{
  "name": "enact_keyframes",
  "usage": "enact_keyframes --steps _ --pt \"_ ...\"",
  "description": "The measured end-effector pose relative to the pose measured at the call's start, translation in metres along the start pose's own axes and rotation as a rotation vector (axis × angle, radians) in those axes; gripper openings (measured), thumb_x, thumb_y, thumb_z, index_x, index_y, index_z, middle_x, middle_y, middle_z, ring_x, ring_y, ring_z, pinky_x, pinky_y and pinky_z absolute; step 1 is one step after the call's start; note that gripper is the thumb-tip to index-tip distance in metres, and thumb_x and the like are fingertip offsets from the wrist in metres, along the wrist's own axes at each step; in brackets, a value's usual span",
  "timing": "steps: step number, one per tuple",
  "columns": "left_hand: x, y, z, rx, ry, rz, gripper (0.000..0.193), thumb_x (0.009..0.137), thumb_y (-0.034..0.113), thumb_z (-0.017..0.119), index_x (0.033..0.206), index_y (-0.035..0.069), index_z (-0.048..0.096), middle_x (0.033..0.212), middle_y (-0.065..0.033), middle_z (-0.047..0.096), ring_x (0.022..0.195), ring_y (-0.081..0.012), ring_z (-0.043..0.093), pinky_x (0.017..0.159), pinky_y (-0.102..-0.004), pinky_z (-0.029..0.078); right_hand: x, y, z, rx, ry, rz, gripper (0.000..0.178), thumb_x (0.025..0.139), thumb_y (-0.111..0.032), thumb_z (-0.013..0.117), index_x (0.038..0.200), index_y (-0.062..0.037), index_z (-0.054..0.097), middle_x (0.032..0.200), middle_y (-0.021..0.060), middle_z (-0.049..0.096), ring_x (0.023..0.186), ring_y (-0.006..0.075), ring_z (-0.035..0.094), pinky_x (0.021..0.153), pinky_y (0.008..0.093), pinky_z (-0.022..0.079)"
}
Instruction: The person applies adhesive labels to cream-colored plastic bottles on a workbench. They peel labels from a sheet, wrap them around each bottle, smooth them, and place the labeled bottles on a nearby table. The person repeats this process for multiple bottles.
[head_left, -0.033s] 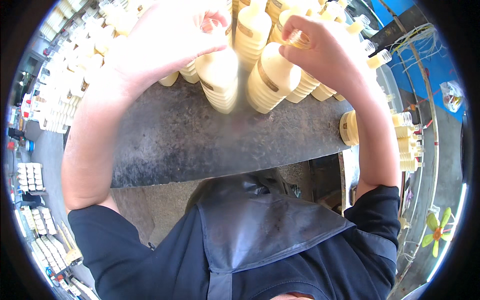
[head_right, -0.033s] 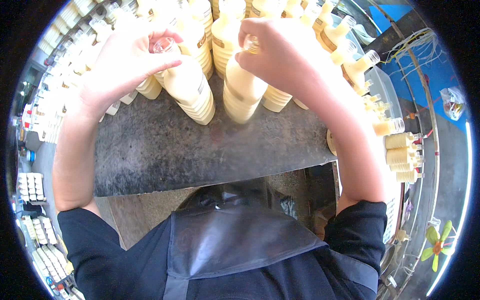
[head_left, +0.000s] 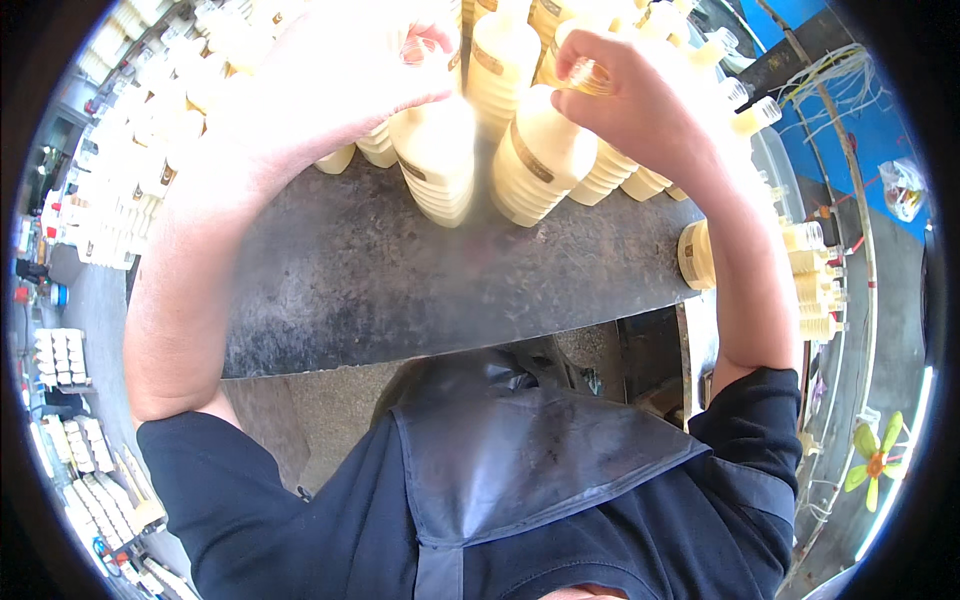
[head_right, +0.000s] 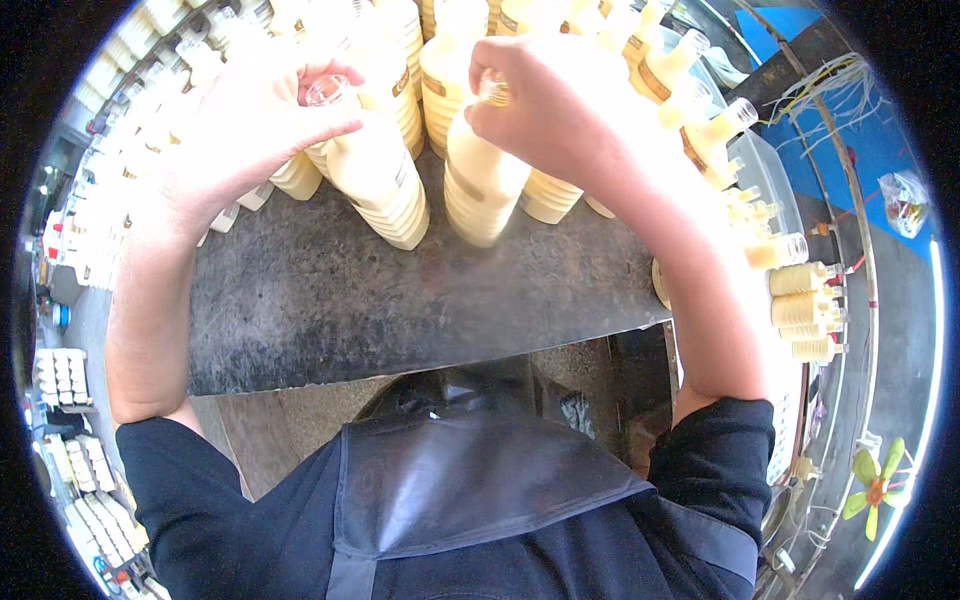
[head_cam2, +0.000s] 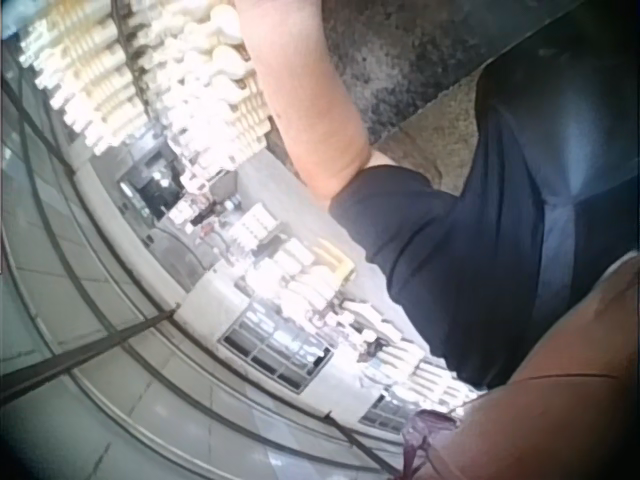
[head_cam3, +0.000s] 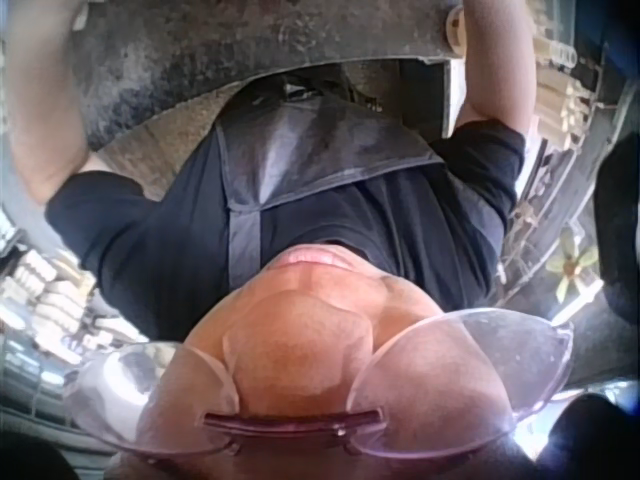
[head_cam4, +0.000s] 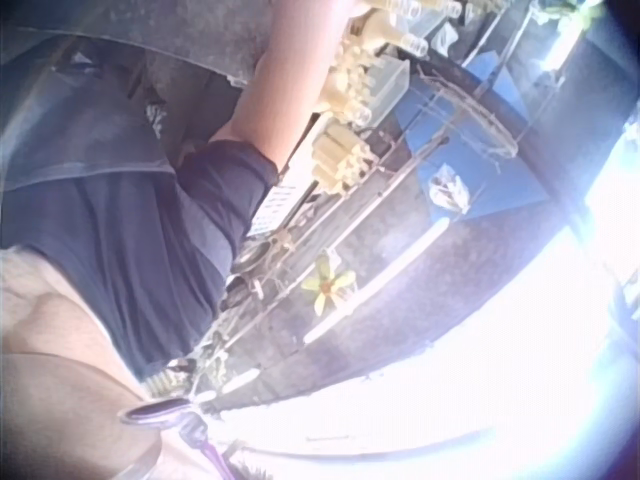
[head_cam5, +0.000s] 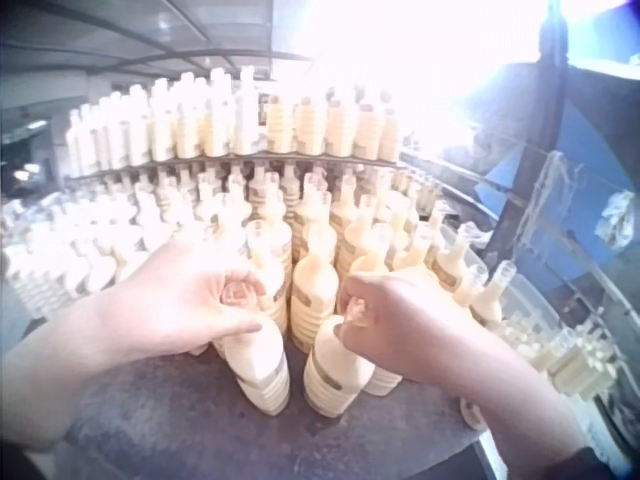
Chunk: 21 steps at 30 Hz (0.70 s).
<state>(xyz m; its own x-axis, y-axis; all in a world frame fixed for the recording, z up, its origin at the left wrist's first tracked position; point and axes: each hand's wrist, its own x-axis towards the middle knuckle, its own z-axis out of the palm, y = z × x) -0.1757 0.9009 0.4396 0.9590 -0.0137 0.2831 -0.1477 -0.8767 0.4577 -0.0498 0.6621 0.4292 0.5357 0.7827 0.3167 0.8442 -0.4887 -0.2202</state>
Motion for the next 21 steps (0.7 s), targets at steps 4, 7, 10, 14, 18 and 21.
enact_keyframes --steps 4,7,10,14,18,21 --pt "0.007 -0.019 0.01 0.112 0.086 0.116 0.034 0.091 0.024 0.078 0.119 0.006 0.071 0.102 -0.0103 0.073 0.097 -0.015 0.067 0.089 -0.0311 0.053 0.012 0.0 0.011 -0.054 -0.009 0.032 0.019 0.09 -0.025 0.071 0.102 -0.0112 0.07 0.075 0.0093 0.065 0.074 0.0239 0.067 0.071 0.0375 0.052" --pt "0.004 -0.023 0.012 0.112 0.046 0.104 0.036 0.093 0.024 0.076 0.122 0.004 0.07 0.107 -0.009 0.073 0.099 -0.0165 0.067 0.093 -0.032 0.053 0.017 0.002 0.018 -0.081 0.015 0.064 0.028 0.086 -0.018 0.069 0.113 -0.0109 0.074 0.086 0.0173 0.073 0.083 0.0326 0.074 0.075 0.0446 0.057" --pt "0.007 -0.011 0.018 -0.151 -0.023 -0.113 0.038 0.093 0.018 0.076 0.127 0.002 0.068 0.108 -0.0063 0.072 0.1 -0.0141 0.065 0.094 -0.0304 0.052 0.016 0.005 0.028 0.047 0.017 0.144 0.043 0.09 -0.021 0.073 0.129 -0.0054 0.066 0.1 0.0189 0.074 0.091 0.0309 0.072 0.078 0.0413 0.058" --pt "0.026 0.012 0.015 0.0 -0.131 -0.208 0.041 0.093 0.01 0.075 0.132 0.002 0.065 0.106 -0.0047 0.071 0.098 -0.0093 0.063 0.089 -0.0258 0.051 -0.032 0.011 0.029 0.053 0.366 0.009 0.034 0.082 -0.031 0.08 0.105 -0.0079 0.069 0.093 0.0158 0.073 0.093 0.0354 0.07 0.078 0.0484 0.056" --pt "0.019 0.017 0.016 -0.065 -0.09 -0.22 0.046 0.093 0.01 0.072 0.137 0.0 0.061 0.115 -0.0077 0.068 0.089 -0.0113 0.062 0.081 -0.0282 0.053 -0.083 0.033 0.005 -0.255 0.86 -0.184 0.028 0.081 -0.027 0.08 0.1 -0.0088 0.07 0.104 0.0128 0.071 0.103 0.0317 0.065 0.086 0.0459 0.053" --pt "0.005 0.008 0.022 -0.215 0.049 -0.178 0.048 0.095 0.008 0.07 0.14 0.0 0.059 0.123 -0.0092 0.067 0.096 -0.0134 0.063 0.087 -0.0286 0.053 -0.15 0.083 -0.048 -0.683 0.912 0.242 0.046 0.081 -0.02 0.085 0.123 -0.0091 0.069 0.123 0.0111 0.069 0.116 0.033 0.063 0.101 0.0426 0.047"
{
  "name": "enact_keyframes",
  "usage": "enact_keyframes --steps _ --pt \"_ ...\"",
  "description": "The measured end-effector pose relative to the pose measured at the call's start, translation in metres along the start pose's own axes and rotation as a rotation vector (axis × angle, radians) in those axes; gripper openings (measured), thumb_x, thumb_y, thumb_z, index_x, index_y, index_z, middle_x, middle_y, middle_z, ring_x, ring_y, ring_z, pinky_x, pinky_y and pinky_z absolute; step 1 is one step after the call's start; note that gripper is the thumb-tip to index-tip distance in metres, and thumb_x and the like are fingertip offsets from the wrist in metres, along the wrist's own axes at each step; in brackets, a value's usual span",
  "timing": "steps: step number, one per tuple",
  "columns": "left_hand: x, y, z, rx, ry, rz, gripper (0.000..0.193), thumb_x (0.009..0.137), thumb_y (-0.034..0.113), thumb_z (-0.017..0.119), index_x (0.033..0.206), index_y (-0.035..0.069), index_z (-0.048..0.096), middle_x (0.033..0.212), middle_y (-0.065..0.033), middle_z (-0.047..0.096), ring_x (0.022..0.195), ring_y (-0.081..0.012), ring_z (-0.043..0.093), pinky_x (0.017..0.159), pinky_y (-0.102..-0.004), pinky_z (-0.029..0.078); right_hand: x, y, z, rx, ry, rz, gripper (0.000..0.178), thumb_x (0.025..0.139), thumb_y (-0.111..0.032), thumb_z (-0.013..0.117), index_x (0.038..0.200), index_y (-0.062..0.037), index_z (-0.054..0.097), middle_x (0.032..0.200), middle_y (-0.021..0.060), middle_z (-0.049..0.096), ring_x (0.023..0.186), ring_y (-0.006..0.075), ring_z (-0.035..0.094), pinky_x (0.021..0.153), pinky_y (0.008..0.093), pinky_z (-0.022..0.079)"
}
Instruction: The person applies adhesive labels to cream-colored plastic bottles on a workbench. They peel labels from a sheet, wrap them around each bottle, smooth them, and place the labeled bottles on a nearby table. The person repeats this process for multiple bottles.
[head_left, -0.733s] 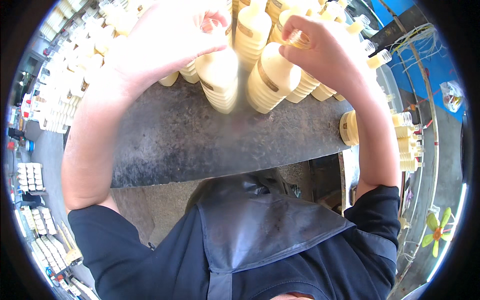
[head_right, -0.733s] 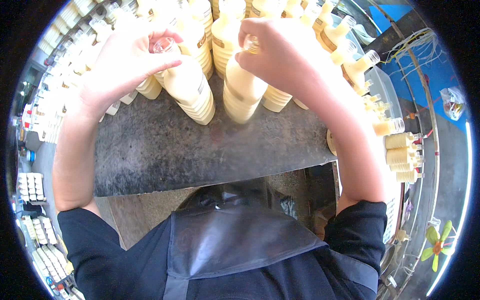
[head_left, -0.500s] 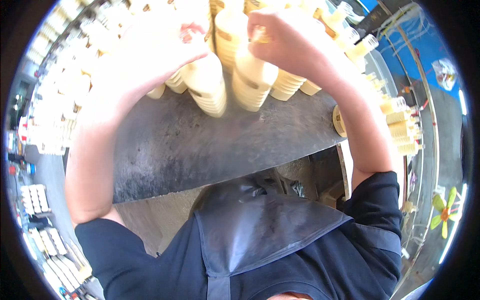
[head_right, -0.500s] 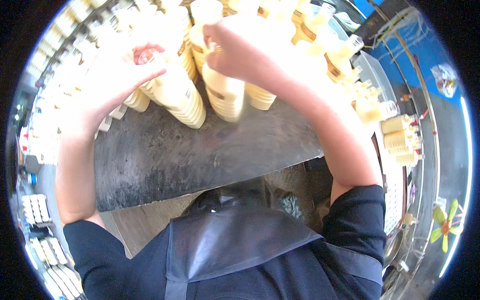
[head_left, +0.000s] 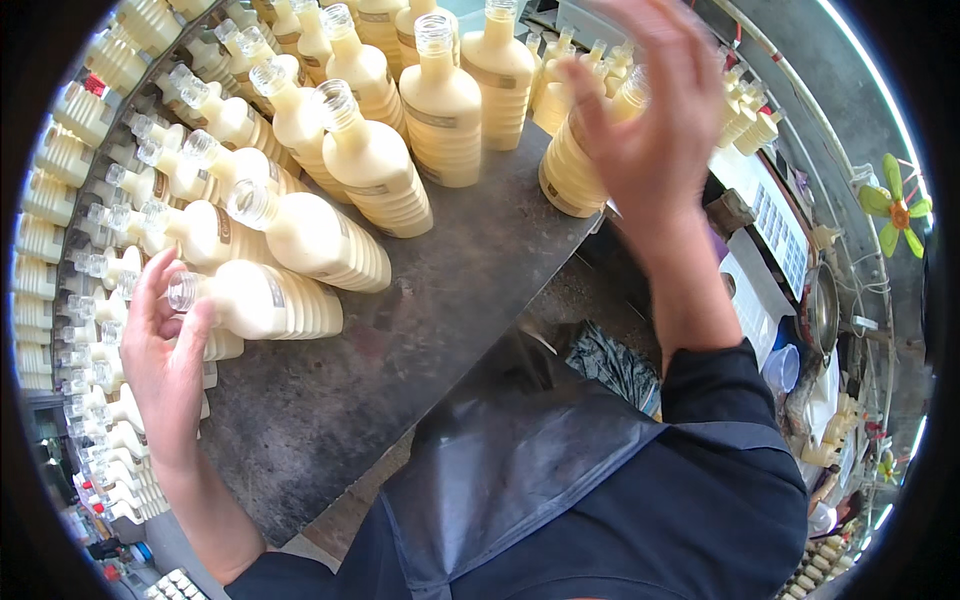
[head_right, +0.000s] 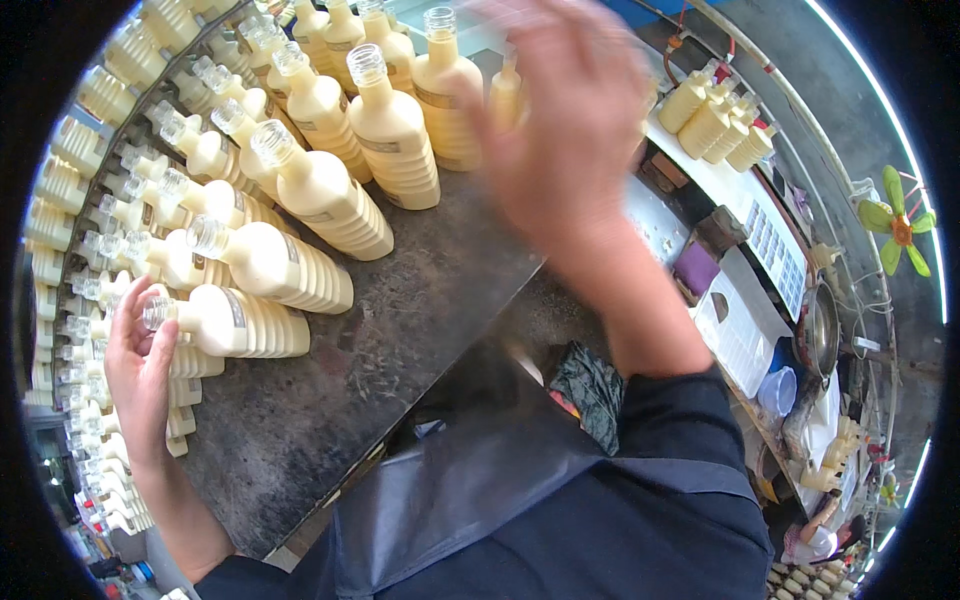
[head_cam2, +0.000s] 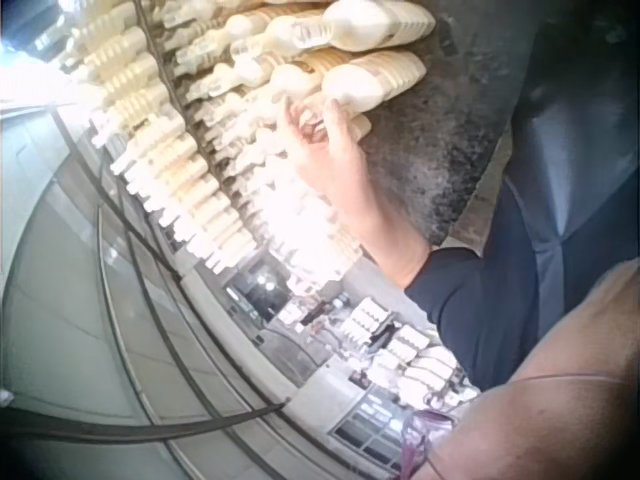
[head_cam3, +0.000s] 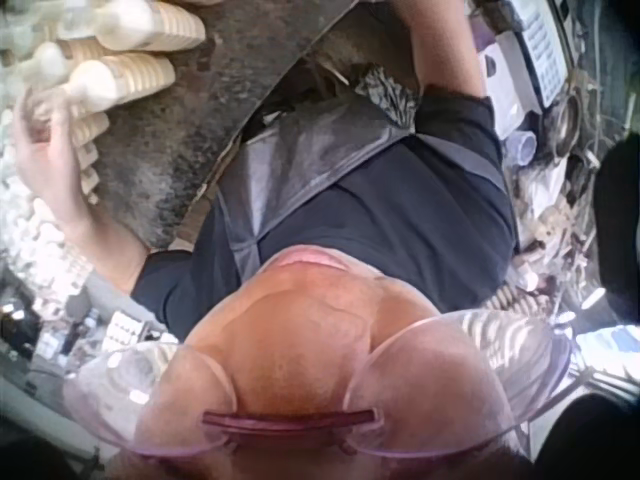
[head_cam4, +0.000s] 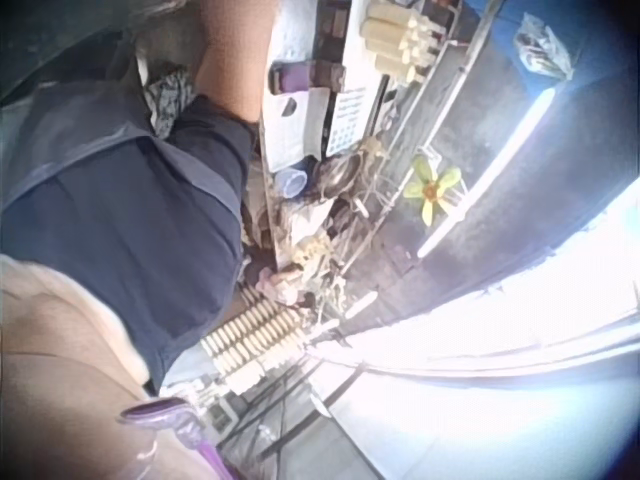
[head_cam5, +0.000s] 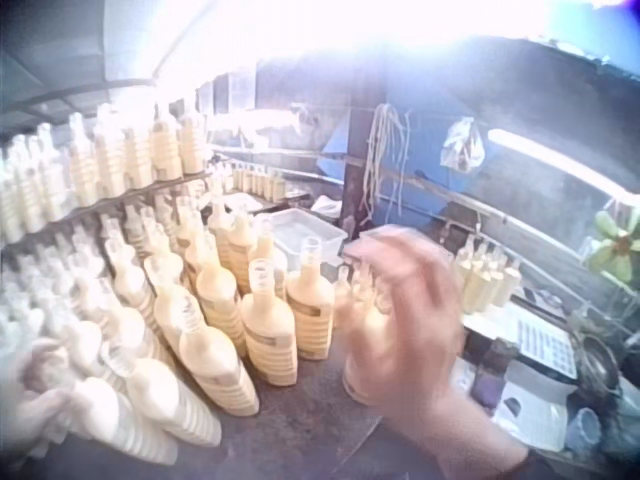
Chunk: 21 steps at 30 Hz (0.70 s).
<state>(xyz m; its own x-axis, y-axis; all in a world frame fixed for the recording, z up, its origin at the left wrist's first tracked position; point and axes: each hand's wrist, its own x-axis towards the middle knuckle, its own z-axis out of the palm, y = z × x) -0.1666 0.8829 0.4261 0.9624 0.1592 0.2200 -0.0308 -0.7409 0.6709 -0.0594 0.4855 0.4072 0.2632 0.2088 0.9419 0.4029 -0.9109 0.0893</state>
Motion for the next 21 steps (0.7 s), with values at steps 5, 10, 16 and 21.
enact_keyframes --steps 5,10,16,21 --pt "-0.011 -0.008 -0.006 -0.061 0.247 0.086 0.036 0.103 0.009 0.064 0.138 0.0 0.062 0.13 -0.0122 0.068 0.116 -0.018 0.064 0.102 -0.0318 0.05 -0.033 0.073 -0.008 0.452 -0.48 0.595 0.049 0.095 -0.028 0.076 0.134 -0.0051 0.059 0.125 0.0157 0.068 0.118 0.0253 0.064 0.098 0.0382 0.051" --pt "-0.028 -0.007 -0.012 -0.086 0.325 0.156 0.027 0.105 0.006 0.06 0.129 0.0 0.067 0.127 -0.0119 0.07 0.116 -0.0187 0.066 0.102 -0.0317 0.051 -0.047 0.087 -0.007 0.766 -0.659 0.76 0.038 0.096 -0.019 0.075 0.127 -0.0037 0.061 0.113 0.0107 0.073 0.104 0.0161 0.068 0.091 0.0323 0.054" --pt "-0.054 0.003 -0.008 -0.116 0.212 0.349 0.022 0.105 0.003 0.057 0.124 -0.002 0.067 0.123 -0.0189 0.07 0.114 -0.0233 0.069 0.098 -0.0331 0.055 -0.044 0.048 -0.047 0.638 -0.802 0.24 0.035 0.088 -0.007 0.074 0.12 -0.003 0.063 0.105 0.0133 0.072 0.099 0.028 0.072 0.087 0.0343 0.057" --pt "-0.075 0.015 -0.006 -0.131 0.161 0.474 0.017 0.1 -0.002 0.059 0.116 -0.003 0.065 0.113 -0.0241 0.069 0.102 -0.03 0.066 0.088 -0.0373 0.054 -0.064 -0.032 -0.065 0.731 -0.818 -0.352 0.022 0.077 -0.012 0.066 0.096 -0.0042 0.06 0.09 0.0108 0.065 0.09 0.0271 0.068 0.08 0.0385 0.055"
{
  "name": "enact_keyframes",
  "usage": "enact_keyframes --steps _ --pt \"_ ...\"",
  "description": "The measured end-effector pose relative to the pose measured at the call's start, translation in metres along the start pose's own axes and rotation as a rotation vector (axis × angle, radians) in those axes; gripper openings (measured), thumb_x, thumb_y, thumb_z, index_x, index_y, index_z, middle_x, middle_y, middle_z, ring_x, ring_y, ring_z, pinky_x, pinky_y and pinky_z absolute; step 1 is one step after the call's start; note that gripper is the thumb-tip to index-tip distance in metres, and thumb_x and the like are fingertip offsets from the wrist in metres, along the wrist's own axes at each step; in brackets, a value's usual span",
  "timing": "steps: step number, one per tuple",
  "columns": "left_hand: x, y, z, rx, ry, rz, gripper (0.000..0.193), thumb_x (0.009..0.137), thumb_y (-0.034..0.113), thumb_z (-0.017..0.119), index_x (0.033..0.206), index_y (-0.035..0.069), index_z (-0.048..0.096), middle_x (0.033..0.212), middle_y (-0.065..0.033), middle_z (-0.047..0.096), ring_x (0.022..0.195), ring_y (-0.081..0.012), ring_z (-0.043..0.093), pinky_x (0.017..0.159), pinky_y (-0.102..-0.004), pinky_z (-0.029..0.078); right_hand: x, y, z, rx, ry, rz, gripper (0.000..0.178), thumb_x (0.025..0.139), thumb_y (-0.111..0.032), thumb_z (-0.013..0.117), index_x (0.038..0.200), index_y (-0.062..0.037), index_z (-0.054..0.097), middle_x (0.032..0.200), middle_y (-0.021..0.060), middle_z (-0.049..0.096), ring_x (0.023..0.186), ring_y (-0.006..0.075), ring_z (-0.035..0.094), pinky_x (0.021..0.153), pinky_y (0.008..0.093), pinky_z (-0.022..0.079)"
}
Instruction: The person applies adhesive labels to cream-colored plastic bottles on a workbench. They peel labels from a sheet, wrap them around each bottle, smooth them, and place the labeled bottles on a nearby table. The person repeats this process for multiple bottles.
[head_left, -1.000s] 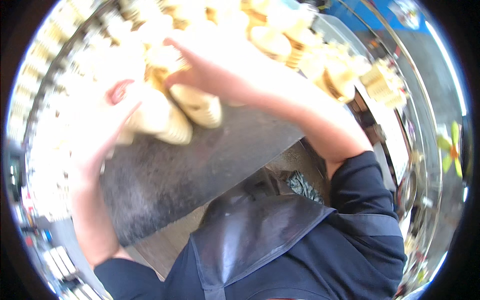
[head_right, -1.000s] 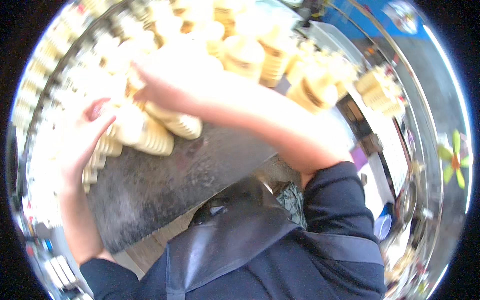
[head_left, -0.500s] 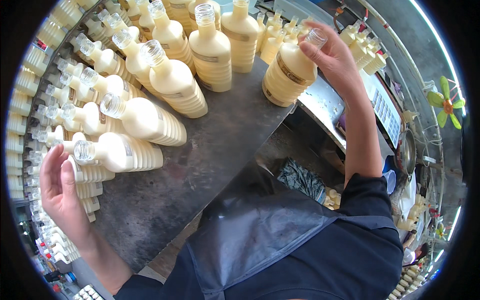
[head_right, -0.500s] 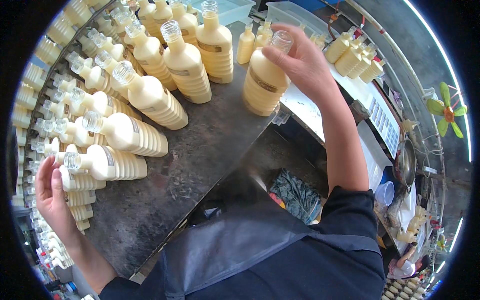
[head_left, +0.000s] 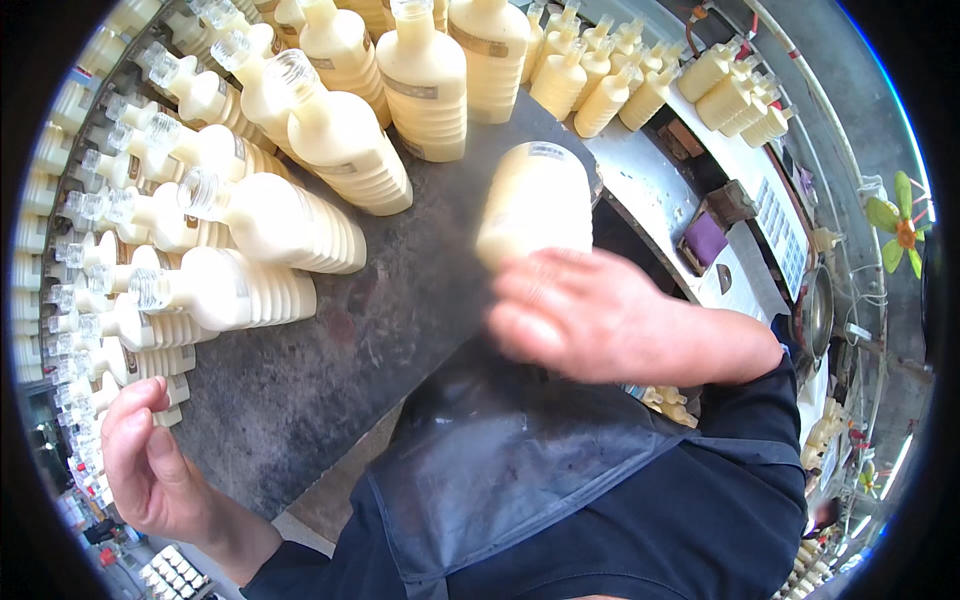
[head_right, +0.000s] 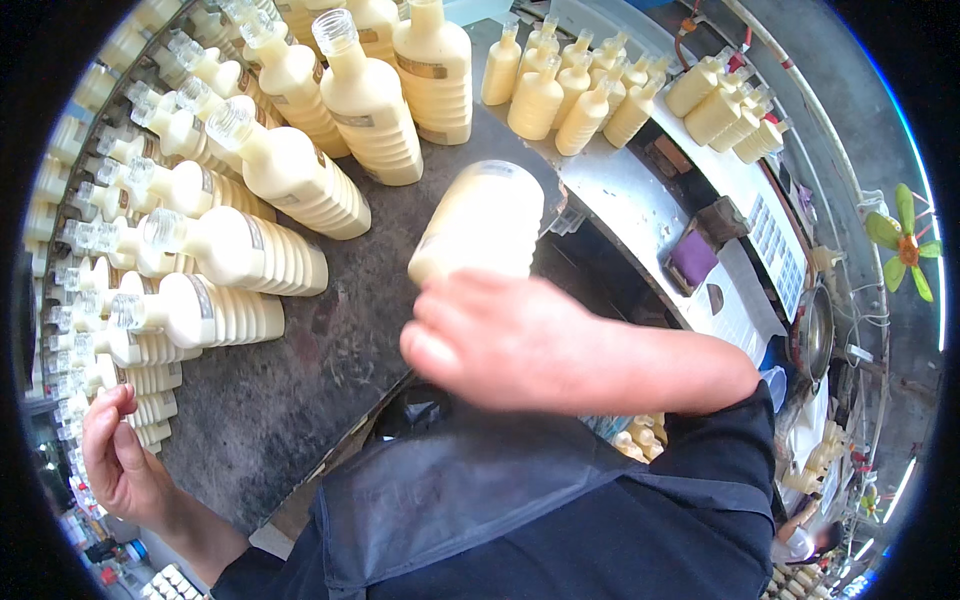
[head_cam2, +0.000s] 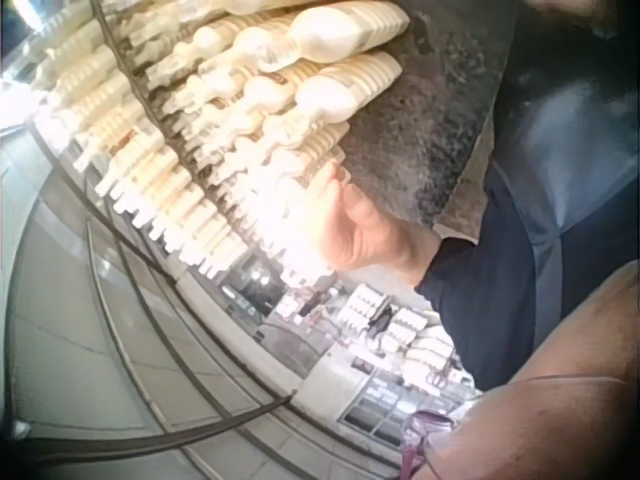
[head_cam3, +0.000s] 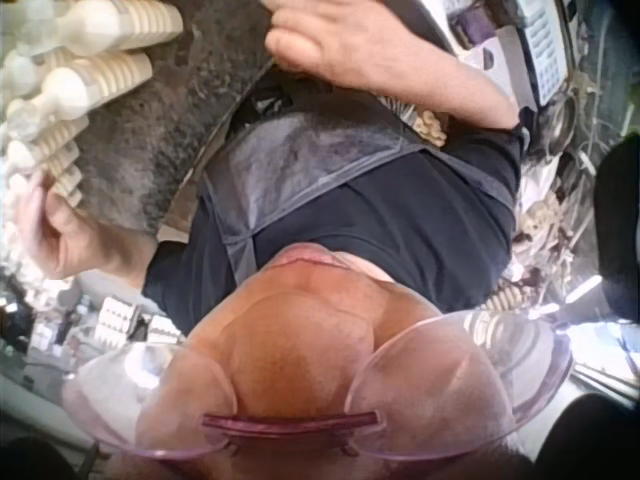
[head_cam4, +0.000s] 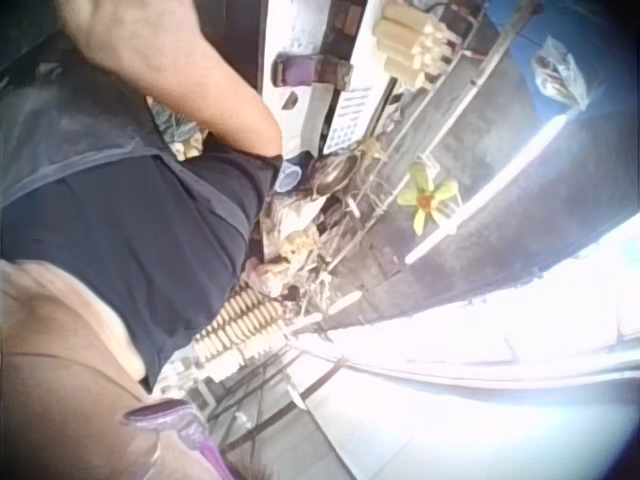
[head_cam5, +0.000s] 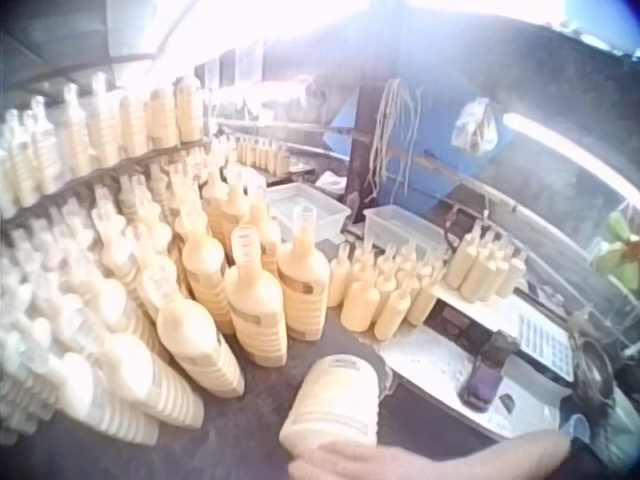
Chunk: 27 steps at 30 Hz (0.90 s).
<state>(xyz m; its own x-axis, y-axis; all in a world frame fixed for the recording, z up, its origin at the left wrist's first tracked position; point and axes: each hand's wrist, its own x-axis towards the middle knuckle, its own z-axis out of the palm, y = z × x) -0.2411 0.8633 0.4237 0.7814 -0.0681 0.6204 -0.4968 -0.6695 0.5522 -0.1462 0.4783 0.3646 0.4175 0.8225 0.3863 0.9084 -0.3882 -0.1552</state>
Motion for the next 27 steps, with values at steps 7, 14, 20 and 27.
enact_keyframes --steps 7,14,20,27 --pt "-0.016 0.007 -0.002 -0.008 0.005 -0.015 0.017 0.099 -0.001 0.061 0.116 -0.003 0.064 0.109 -0.0225 0.069 0.101 -0.031 0.067 0.092 -0.0405 0.055 -0.005 -0.017 0.008 -0.077 -0.205 -0.121 0.029 0.081 -0.015 0.065 0.106 -0.0022 0.058 0.106 0.0167 0.066 0.106 0.0313 0.07 0.092 0.0389 0.056" --pt "-0.043 0.006 -0.009 0.047 0.163 -0.121 0.01 0.093 -0.005 0.067 0.103 -0.003 0.07 0.099 -0.0194 0.074 0.093 -0.0293 0.072 0.088 -0.0397 0.057 0.035 -0.005 -0.029 0.114 -0.175 0.056 0.048 0.073 -0.01 0.085 0.114 -0.0016 0.061 0.109 0.0156 0.071 0.098 0.033 0.073 0.087 0.0416 0.059" --pt "-0.086 0.019 -0.031 0.117 0.275 -0.222 0.013 0.096 -0.007 0.062 0.108 -0.004 0.068 0.1 -0.0178 0.073 0.094 -0.0239 0.07 0.084 -0.0321 0.056 0.08 -0.027 -0.035 0.713 0.027 0.204 0.043 0.082 -0.012 0.087 0.115 -0.0016 0.061 0.105 0.0146 0.076 0.094 0.026 0.076 0.083 0.0328 0.058" --pt "-0.138 0.032 -0.042 0.119 0.385 -0.358 0.013 0.096 -0.007 0.062 0.107 -0.003 0.068 0.101 -0.0164 0.072 0.093 -0.0205 0.07 0.084 -0.0295 0.056 0.161 -0.085 -0.006 0.929 -0.159 0.061 0.052 0.087 -0.009 0.084 0.127 0.0035 0.055 0.112 0.0167 0.072 0.104 0.0202 0.068 0.091 0.0325 0.053"
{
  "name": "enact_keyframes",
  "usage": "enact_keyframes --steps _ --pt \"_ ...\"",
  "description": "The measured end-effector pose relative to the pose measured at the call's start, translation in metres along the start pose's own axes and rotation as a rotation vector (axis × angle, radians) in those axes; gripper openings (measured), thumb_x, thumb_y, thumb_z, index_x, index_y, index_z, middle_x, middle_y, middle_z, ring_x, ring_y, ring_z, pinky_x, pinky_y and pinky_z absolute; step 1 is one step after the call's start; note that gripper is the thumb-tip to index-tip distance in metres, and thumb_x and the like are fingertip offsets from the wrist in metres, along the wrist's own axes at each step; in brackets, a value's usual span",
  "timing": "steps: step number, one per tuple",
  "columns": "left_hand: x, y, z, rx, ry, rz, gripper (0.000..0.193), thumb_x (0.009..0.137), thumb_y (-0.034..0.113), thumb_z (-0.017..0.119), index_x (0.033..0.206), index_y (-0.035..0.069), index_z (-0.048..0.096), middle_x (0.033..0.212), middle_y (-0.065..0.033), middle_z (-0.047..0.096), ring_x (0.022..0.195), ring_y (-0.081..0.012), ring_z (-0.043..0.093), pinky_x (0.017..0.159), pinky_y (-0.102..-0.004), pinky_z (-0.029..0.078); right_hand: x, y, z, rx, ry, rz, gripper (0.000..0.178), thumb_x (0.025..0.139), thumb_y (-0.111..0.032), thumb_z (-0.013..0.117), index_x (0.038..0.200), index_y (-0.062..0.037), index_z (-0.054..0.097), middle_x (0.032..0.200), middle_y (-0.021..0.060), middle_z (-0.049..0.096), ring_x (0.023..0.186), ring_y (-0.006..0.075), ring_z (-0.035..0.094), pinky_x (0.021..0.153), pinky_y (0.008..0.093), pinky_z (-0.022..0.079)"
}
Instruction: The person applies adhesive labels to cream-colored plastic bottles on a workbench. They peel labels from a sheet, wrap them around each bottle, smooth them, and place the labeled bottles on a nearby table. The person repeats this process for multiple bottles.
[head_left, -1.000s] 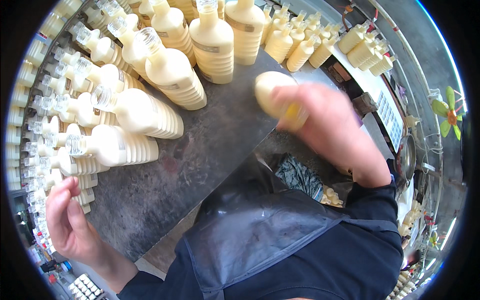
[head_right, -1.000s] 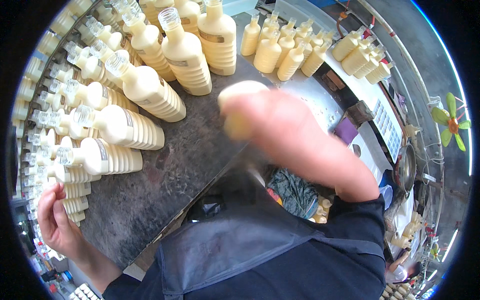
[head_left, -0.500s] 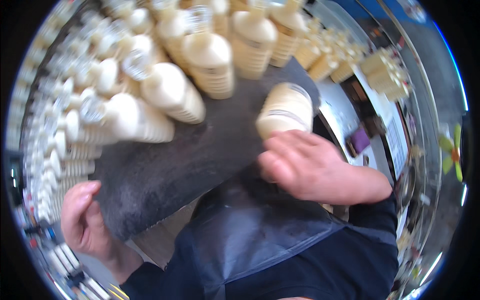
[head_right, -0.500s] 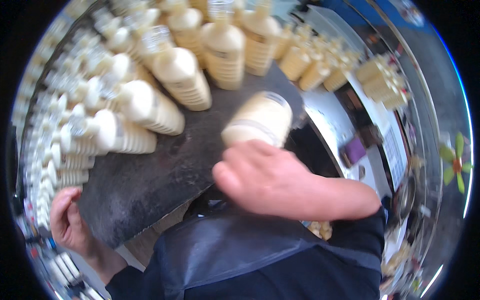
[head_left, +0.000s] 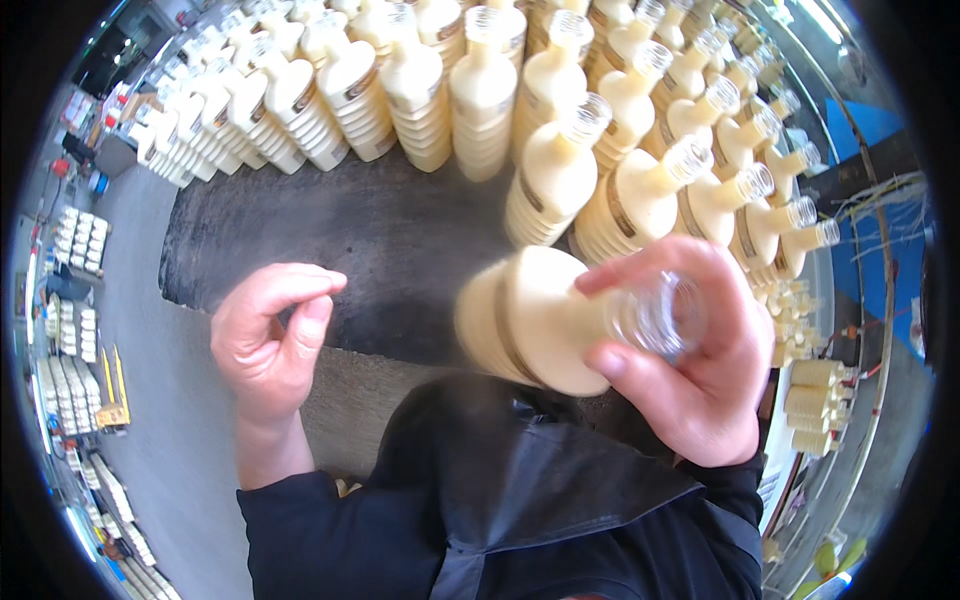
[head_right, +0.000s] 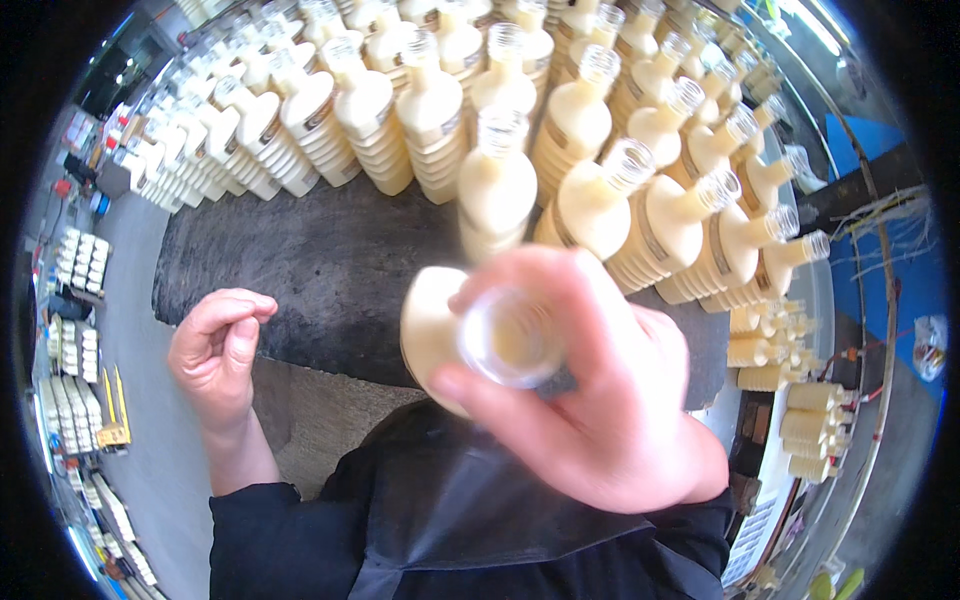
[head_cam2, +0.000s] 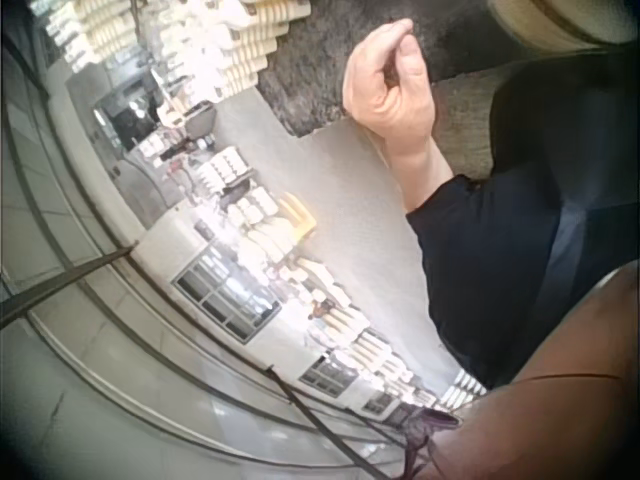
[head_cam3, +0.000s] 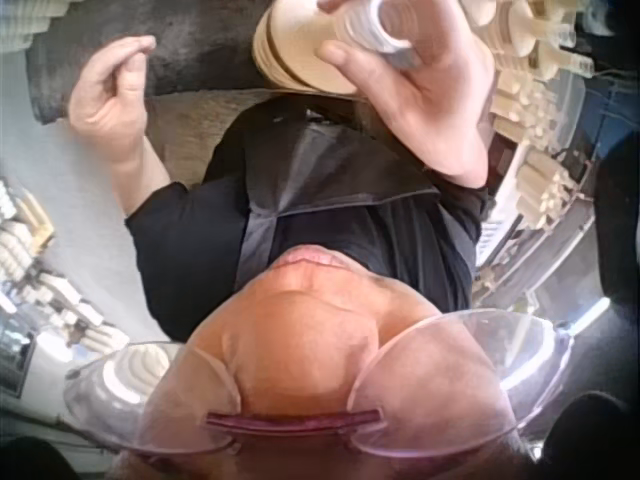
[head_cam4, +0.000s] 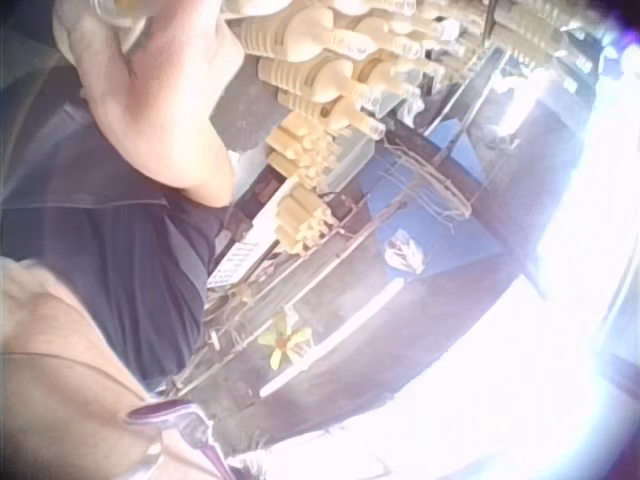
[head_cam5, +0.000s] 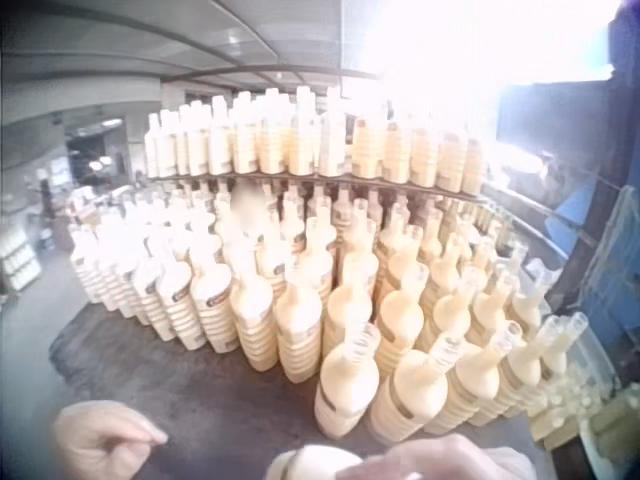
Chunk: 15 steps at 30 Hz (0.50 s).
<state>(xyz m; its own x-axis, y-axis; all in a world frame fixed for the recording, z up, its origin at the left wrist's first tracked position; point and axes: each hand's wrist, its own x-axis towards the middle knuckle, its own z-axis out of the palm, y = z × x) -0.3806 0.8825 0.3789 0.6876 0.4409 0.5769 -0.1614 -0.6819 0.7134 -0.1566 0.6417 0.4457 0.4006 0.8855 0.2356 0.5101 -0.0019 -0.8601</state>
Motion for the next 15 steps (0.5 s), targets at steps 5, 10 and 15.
enact_keyframes --steps 5,10,15 --pt "-0.036 -0.01 -0.017 0.03 0.126 -0.162 0.007 0.09 0.0 0.073 0.097 0.0 0.073 0.091 -0.0118 0.076 0.082 -0.0201 0.072 0.076 -0.0298 0.056 0.058 0.011 0.051 -0.201 0.149 -0.06 0.038 0.088 -0.002 0.08 0.12 0.0016 0.06 0.106 0.0088 0.074 0.096 0.0114 0.068 0.085 0.0279 0.055" --pt "-0.069 -0.022 -0.042 0.025 0.106 -0.274 0.008 0.096 -0.004 0.067 0.103 -0.003 0.071 0.1 -0.0126 0.074 0.091 -0.0152 0.07 0.083 -0.0265 0.056 0.095 0.03 0.079 -0.392 0.291 -0.085 0.034 0.088 -0.005 0.081 0.117 -0.0022 0.063 0.103 0.0087 0.075 0.093 0.0122 0.072 0.083 0.0285 0.058" --pt "-0.089 -0.03 -0.057 -0.007 0.188 -0.412 0.008 0.096 -0.002 0.068 0.103 -0.002 0.071 0.1 -0.0103 0.074 0.09 -0.0145 0.07 0.084 -0.027 0.056 0.127 0.047 0.095 -0.346 0.375 -0.042 0.035 0.085 -0.019 0.083 0.111 -0.0048 0.063 0.088 0.013 0.072 0.07 0.028 0.068 0.068 0.0395 0.055"
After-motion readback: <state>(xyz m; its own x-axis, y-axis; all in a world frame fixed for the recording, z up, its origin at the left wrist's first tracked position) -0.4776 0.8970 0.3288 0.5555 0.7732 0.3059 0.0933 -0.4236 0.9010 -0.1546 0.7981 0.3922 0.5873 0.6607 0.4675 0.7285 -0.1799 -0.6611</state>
